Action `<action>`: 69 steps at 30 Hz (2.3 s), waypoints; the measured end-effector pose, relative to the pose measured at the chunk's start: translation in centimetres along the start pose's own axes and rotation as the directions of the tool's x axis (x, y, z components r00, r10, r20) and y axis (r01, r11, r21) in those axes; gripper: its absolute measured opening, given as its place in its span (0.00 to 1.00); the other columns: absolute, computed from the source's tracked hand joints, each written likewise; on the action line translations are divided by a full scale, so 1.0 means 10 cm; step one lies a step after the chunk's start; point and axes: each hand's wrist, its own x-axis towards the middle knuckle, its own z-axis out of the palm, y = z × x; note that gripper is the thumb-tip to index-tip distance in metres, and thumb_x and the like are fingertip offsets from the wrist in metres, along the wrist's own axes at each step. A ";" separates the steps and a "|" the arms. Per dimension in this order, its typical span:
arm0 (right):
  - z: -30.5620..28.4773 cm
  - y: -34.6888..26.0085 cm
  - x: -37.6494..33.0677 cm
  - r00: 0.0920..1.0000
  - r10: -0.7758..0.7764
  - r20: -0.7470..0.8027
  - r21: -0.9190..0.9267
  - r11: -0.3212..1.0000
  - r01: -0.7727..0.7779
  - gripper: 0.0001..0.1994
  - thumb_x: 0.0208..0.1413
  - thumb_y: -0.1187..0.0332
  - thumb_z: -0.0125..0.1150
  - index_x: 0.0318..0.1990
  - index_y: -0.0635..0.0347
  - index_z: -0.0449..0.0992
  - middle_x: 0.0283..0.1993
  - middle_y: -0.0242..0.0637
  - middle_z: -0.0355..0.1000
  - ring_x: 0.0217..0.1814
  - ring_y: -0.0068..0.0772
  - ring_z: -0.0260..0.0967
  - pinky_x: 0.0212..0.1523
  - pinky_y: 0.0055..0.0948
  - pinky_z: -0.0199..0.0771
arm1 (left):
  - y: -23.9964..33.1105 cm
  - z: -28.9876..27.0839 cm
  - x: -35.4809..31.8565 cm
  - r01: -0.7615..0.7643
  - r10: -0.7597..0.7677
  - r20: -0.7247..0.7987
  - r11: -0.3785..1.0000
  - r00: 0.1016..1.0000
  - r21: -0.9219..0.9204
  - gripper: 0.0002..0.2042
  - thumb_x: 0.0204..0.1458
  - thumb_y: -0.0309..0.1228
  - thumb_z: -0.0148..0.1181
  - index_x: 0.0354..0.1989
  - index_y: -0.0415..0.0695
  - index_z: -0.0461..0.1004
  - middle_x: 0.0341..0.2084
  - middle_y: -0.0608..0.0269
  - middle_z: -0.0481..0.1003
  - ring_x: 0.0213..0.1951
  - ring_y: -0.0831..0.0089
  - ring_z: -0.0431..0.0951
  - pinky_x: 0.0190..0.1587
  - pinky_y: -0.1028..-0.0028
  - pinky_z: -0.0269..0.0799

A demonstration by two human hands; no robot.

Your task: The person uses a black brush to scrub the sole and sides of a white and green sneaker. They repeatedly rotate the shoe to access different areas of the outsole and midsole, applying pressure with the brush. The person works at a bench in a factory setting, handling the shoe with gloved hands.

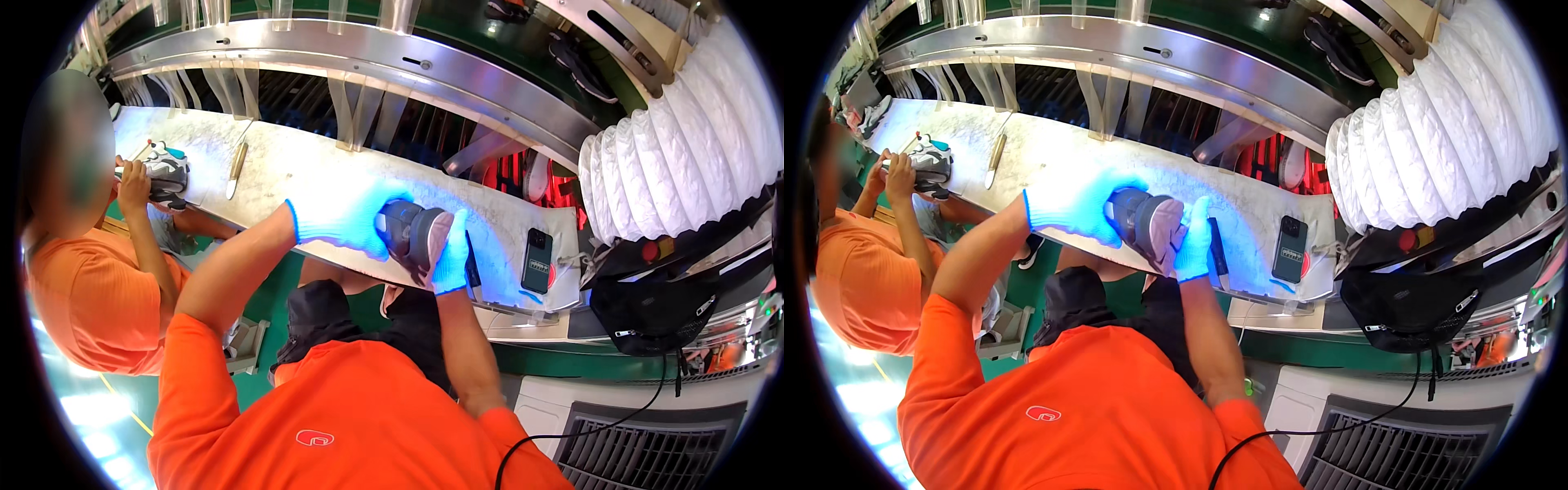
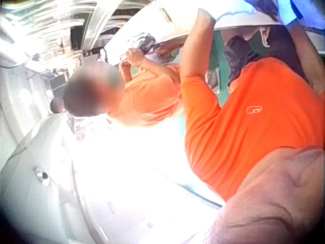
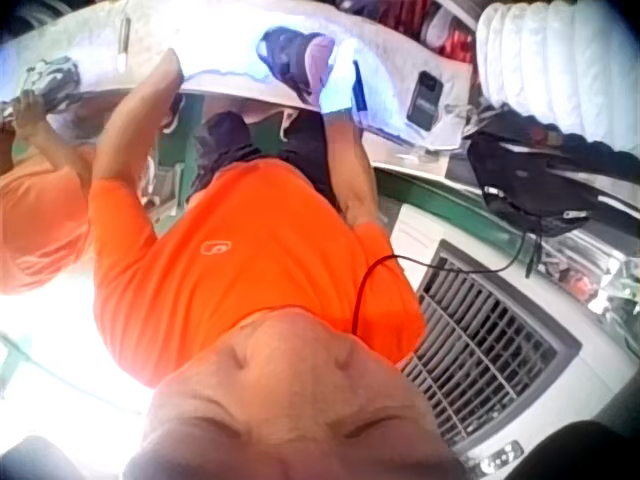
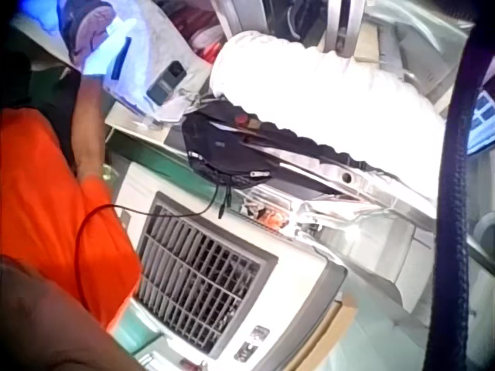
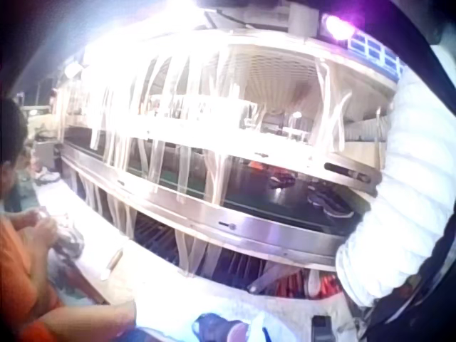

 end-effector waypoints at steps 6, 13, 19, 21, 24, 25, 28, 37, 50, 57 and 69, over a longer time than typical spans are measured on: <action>-0.05 -0.08 -0.07 0.992 -0.127 0.014 0.066 0.990 0.126 0.36 0.79 0.37 0.52 0.73 0.64 0.73 0.67 0.41 0.79 0.62 0.38 0.81 0.60 0.40 0.86 | 0.42 -0.15 0.56 0.283 -0.280 0.341 0.958 0.897 0.042 0.42 0.37 0.50 0.85 0.63 0.43 0.82 0.40 0.47 0.88 0.41 0.47 0.89 0.47 0.56 0.84; -0.11 -0.62 -0.41 0.804 -0.494 0.332 -0.070 0.837 0.543 0.47 0.75 0.37 0.57 0.85 0.64 0.55 0.84 0.48 0.62 0.86 0.47 0.59 0.87 0.48 0.55 | 0.58 -0.17 0.85 0.278 -0.286 0.336 0.958 0.897 0.072 0.38 0.38 0.52 0.87 0.56 0.40 0.84 0.37 0.52 0.88 0.36 0.53 0.90 0.43 0.60 0.86; 0.16 -0.83 -0.38 0.692 -0.554 0.464 -0.292 0.642 0.709 0.56 0.57 0.40 0.81 0.82 0.66 0.59 0.75 0.46 0.70 0.78 0.44 0.68 0.81 0.43 0.65 | 0.63 -0.12 0.86 0.329 -0.324 0.271 0.944 0.906 0.030 0.39 0.37 0.48 0.88 0.57 0.37 0.83 0.35 0.54 0.88 0.28 0.63 0.89 0.35 0.66 0.86; 0.21 -0.54 -0.21 0.682 -0.690 0.242 0.323 0.720 0.614 0.54 0.55 0.36 0.82 0.78 0.65 0.65 0.71 0.47 0.73 0.71 0.47 0.75 0.74 0.46 0.76 | 0.60 -0.14 0.93 0.397 -0.399 0.290 0.915 0.870 0.066 0.40 0.38 0.48 0.87 0.59 0.36 0.83 0.35 0.55 0.88 0.27 0.64 0.89 0.34 0.66 0.86; 0.10 -0.61 -0.27 0.667 -0.678 0.310 0.155 0.728 0.668 0.54 0.56 0.31 0.77 0.78 0.65 0.66 0.75 0.48 0.71 0.76 0.49 0.72 0.80 0.49 0.70 | 0.62 -0.14 0.93 0.369 -0.349 0.306 0.929 0.886 -0.007 0.38 0.39 0.47 0.87 0.58 0.36 0.83 0.35 0.54 0.88 0.28 0.63 0.89 0.36 0.65 0.86; 0.07 -0.64 -0.34 0.721 -0.641 0.262 -0.008 0.746 0.666 0.56 0.58 0.30 0.76 0.78 0.68 0.65 0.77 0.50 0.70 0.79 0.51 0.69 0.84 0.50 0.63 | 0.70 -0.20 0.95 0.431 -0.401 0.349 0.903 0.847 -0.008 0.38 0.39 0.49 0.87 0.57 0.37 0.84 0.36 0.52 0.88 0.31 0.59 0.90 0.38 0.64 0.86; -0.08 -0.86 -0.38 0.685 -0.633 0.361 -0.060 0.717 0.695 0.56 0.59 0.32 0.75 0.79 0.73 0.63 0.80 0.54 0.67 0.83 0.51 0.64 0.87 0.50 0.54 | 0.56 -0.05 0.87 0.247 -0.267 0.258 0.963 0.928 0.110 0.39 0.39 0.52 0.83 0.57 0.39 0.85 0.36 0.44 0.88 0.37 0.50 0.91 0.45 0.59 0.88; -0.06 -1.37 -0.48 0.780 -0.440 0.445 -0.250 0.775 0.580 0.43 0.59 0.48 0.82 0.73 0.69 0.72 0.68 0.47 0.77 0.70 0.42 0.76 0.75 0.42 0.73 | 0.33 0.43 0.68 -0.085 -0.094 -0.253 0.783 0.963 -0.616 0.55 0.41 0.45 0.91 0.78 0.39 0.66 0.66 0.43 0.79 0.66 0.52 0.82 0.66 0.59 0.80; -0.78 -1.32 -0.65 0.789 -0.527 0.316 -0.336 0.715 0.612 0.43 0.63 0.41 0.77 0.72 0.69 0.73 0.72 0.47 0.74 0.75 0.47 0.73 0.79 0.48 0.69 | 0.24 1.42 -0.32 0.081 -0.392 -0.333 0.743 0.858 -0.665 0.50 0.43 0.37 0.87 0.78 0.43 0.68 0.70 0.43 0.76 0.71 0.49 0.78 0.72 0.55 0.76; 0.11 -1.36 -0.78 0.754 -0.478 0.450 -0.555 0.512 0.656 0.27 0.61 0.61 0.77 0.63 0.70 0.81 0.70 0.50 0.78 0.73 0.46 0.75 0.78 0.44 0.69 | 0.49 0.69 -0.08 -0.155 0.039 -0.578 0.976 0.815 -0.152 0.47 0.40 0.38 0.86 0.74 0.44 0.72 0.72 0.43 0.72 0.68 0.40 0.77 0.70 0.49 0.75; 0.32 -0.88 -0.51 0.623 -0.694 0.361 -0.345 0.522 0.780 0.20 0.71 0.62 0.65 0.58 0.72 0.81 0.60 0.53 0.82 0.61 0.43 0.81 0.69 0.39 0.78 | -0.10 0.38 0.24 0.011 -0.078 -0.306 0.977 0.949 -0.215 0.40 0.35 0.46 0.90 0.59 0.43 0.83 0.50 0.50 0.85 0.51 0.49 0.87 0.56 0.58 0.83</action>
